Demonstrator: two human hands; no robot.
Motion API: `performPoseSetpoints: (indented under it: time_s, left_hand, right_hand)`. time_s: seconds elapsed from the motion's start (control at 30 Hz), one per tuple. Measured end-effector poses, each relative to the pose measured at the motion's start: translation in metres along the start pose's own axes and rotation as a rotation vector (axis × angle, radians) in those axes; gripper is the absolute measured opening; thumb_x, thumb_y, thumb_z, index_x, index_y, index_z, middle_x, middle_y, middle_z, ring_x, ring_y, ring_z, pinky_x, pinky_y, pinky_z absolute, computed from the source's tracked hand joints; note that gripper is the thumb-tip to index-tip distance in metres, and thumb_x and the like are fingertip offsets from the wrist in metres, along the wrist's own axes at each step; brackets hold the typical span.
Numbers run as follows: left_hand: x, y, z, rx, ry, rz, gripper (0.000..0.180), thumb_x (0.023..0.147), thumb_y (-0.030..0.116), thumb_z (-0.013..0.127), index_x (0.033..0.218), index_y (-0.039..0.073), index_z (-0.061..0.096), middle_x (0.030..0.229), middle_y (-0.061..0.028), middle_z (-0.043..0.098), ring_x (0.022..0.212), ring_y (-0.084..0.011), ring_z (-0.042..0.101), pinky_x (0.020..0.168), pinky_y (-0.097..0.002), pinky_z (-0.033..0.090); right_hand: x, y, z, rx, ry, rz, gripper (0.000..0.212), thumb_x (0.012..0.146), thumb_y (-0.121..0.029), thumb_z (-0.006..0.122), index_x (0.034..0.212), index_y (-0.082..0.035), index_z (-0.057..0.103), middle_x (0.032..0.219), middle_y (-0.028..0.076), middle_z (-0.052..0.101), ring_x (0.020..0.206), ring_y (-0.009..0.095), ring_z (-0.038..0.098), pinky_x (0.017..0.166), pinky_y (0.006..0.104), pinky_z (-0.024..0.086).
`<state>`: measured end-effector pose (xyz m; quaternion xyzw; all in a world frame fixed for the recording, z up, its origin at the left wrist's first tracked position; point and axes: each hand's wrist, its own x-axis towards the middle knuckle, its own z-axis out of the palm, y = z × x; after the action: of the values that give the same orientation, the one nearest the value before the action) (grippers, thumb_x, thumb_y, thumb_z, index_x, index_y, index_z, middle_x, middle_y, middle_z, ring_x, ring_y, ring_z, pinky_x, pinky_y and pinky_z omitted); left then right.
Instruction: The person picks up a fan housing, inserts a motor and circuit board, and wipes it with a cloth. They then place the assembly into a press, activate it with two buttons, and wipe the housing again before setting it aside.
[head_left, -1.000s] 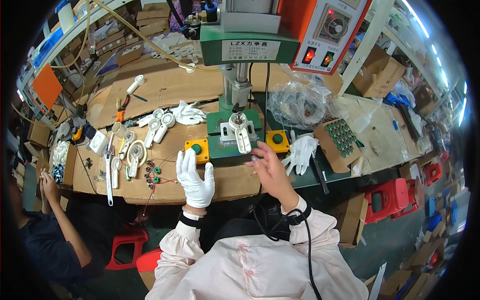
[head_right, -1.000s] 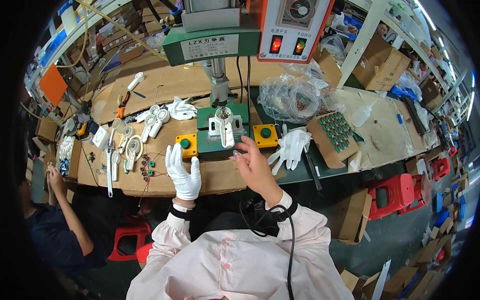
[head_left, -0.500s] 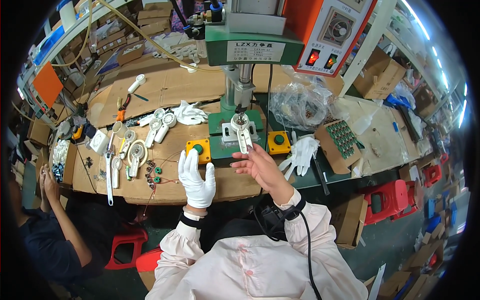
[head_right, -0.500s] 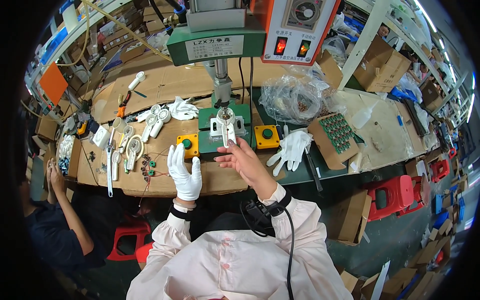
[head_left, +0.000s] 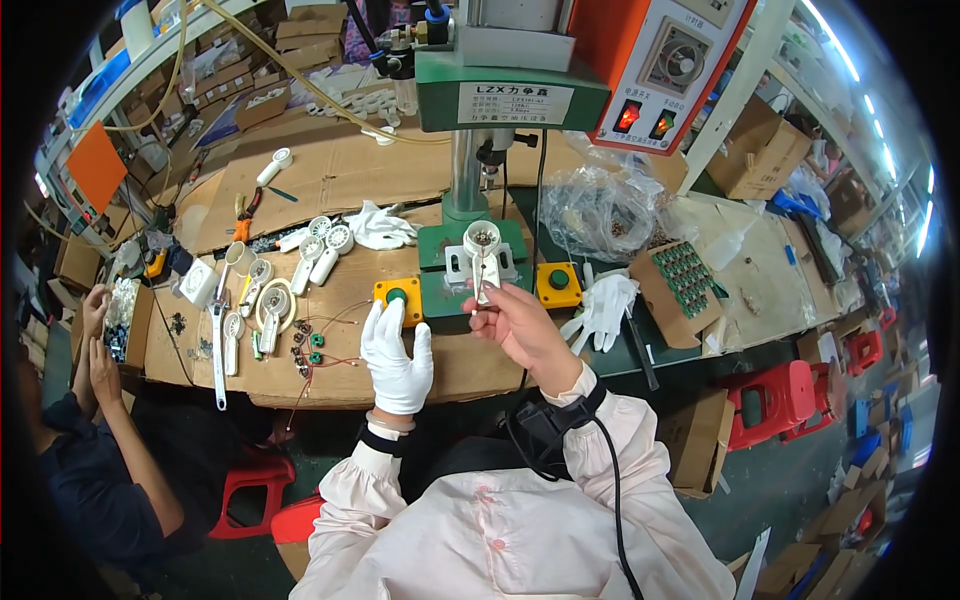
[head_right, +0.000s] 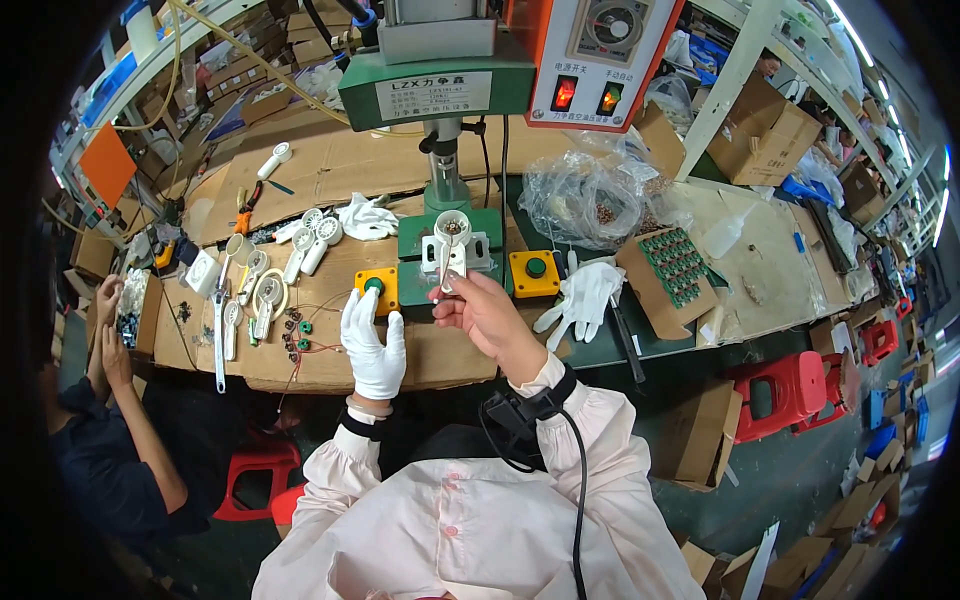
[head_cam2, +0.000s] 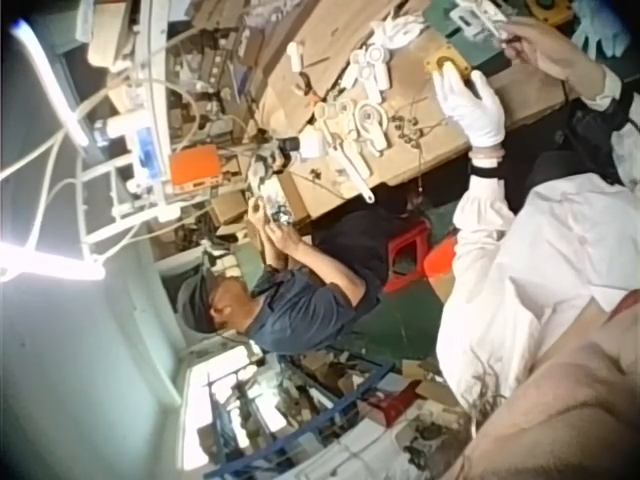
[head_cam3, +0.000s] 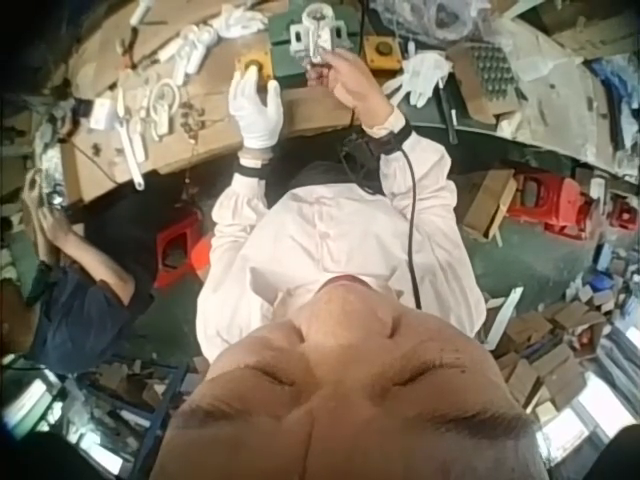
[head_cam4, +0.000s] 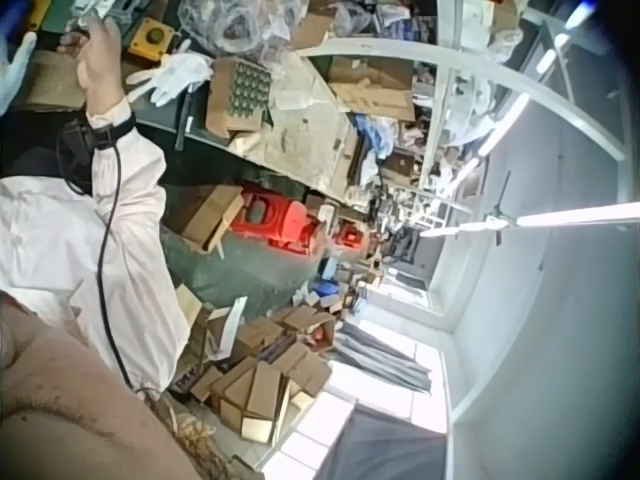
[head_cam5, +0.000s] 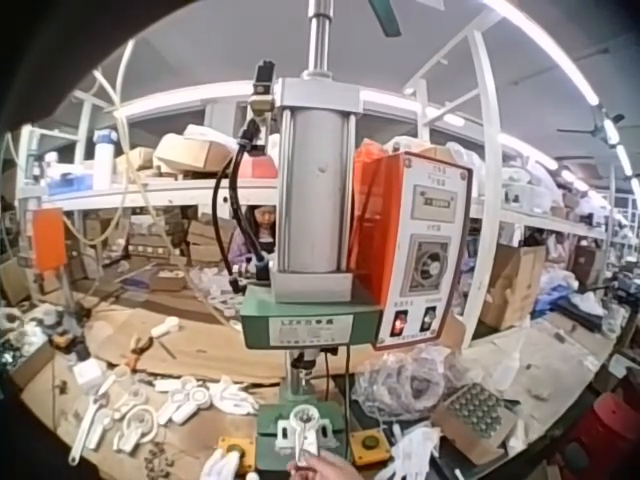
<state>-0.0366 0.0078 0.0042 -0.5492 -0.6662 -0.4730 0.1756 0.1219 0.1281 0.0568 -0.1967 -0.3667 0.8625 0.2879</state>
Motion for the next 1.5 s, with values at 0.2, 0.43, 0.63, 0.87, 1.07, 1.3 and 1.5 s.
performPoseSetpoints:
  time_s: [0.2, 0.43, 0.63, 0.87, 1.07, 1.3, 1.5]
  left_hand:
    - [0.0, 0.002, -0.007, 0.128, 0.095, 0.029, 0.054, 0.085, 0.014, 0.066, 0.133, 0.001, 0.045, 0.129, -0.0148, 0.053, 0.124, -0.0377, 0.044, 0.105, -0.0436, 0.034]
    - [0.043, 0.042, -0.015, -0.928, 0.012, -0.423, 0.047, 0.095, 0.016, 0.057, 0.138, 0.001, 0.043, 0.134, -0.0113, 0.052, 0.124, -0.0232, 0.047, 0.105, -0.0339, 0.035]
    - [0.038, 0.042, -0.017, -1.14, -0.084, -0.511, 0.038, 0.1, 0.013, 0.05, 0.135, 0.0, 0.048, 0.134, -0.0091, 0.053, 0.119, -0.0147, 0.05, 0.102, -0.0275, 0.039]
    - [0.035, 0.044, -0.021, -1.129, -0.066, -0.517, 0.035, 0.099, 0.012, 0.051, 0.133, 0.001, 0.051, 0.132, -0.0088, 0.055, 0.118, -0.0149, 0.052, 0.1, -0.0268, 0.041]
    - [0.036, 0.05, -0.024, -1.104, -0.051, -0.588, 0.037, 0.099, 0.016, 0.052, 0.133, 0.002, 0.05, 0.127, -0.01, 0.056, 0.113, -0.0143, 0.053, 0.095, -0.0266, 0.043]
    - [0.019, 0.065, -0.041, -1.077, -0.541, -0.882, 0.039, 0.097, 0.027, 0.055, 0.126, 0.001, 0.053, 0.104, -0.0078, 0.062, 0.086, -0.0113, 0.06, 0.071, -0.0236, 0.05]
    - [0.017, 0.051, -0.046, -1.35, -0.644, -0.946, 0.039, 0.098, 0.033, 0.048, 0.118, 0.001, 0.057, 0.089, -0.0079, 0.064, 0.069, -0.0142, 0.061, 0.057, -0.0224, 0.048]
  right_hand:
    - [-0.011, -0.008, 0.018, -0.359, 0.034, -0.07, 0.029, 0.099, -0.016, 0.045, 0.123, -0.002, 0.05, 0.083, 0.005, 0.058, 0.061, 0.011, 0.055, 0.059, 0.0259, 0.049]
    - [-0.041, 0.018, 0.016, -0.507, -0.203, -0.008, 0.027, 0.099, -0.014, 0.043, 0.123, -0.002, 0.049, 0.085, 0.006, 0.059, 0.06, 0.01, 0.055, 0.058, 0.0257, 0.049]
    - [-0.05, 0.029, 0.023, -0.426, -0.263, 0.063, 0.028, 0.099, -0.014, 0.042, 0.124, -0.003, 0.047, 0.086, 0.006, 0.059, 0.062, 0.009, 0.055, 0.059, 0.0255, 0.049]
    - [-0.05, 0.034, 0.023, -0.384, -0.29, 0.097, 0.031, 0.1, -0.015, 0.042, 0.128, -0.003, 0.045, 0.088, 0.006, 0.059, 0.064, 0.009, 0.054, 0.059, 0.0253, 0.049]
    - [-0.052, 0.034, 0.027, -0.382, -0.276, 0.096, 0.03, 0.1, -0.015, 0.043, 0.127, -0.003, 0.046, 0.088, 0.005, 0.059, 0.063, 0.009, 0.054, 0.058, 0.0251, 0.049]
    - [-0.054, 0.037, 0.031, -0.577, -0.146, -0.001, 0.027, 0.101, -0.015, 0.042, 0.123, -0.003, 0.048, 0.086, 0.005, 0.06, 0.064, 0.008, 0.055, 0.059, 0.0234, 0.049]
    - [-0.065, 0.037, 0.043, -0.815, -0.184, -0.111, 0.028, 0.099, -0.014, 0.047, 0.124, -0.001, 0.047, 0.086, 0.004, 0.06, 0.066, 0.008, 0.057, 0.059, 0.023, 0.048]
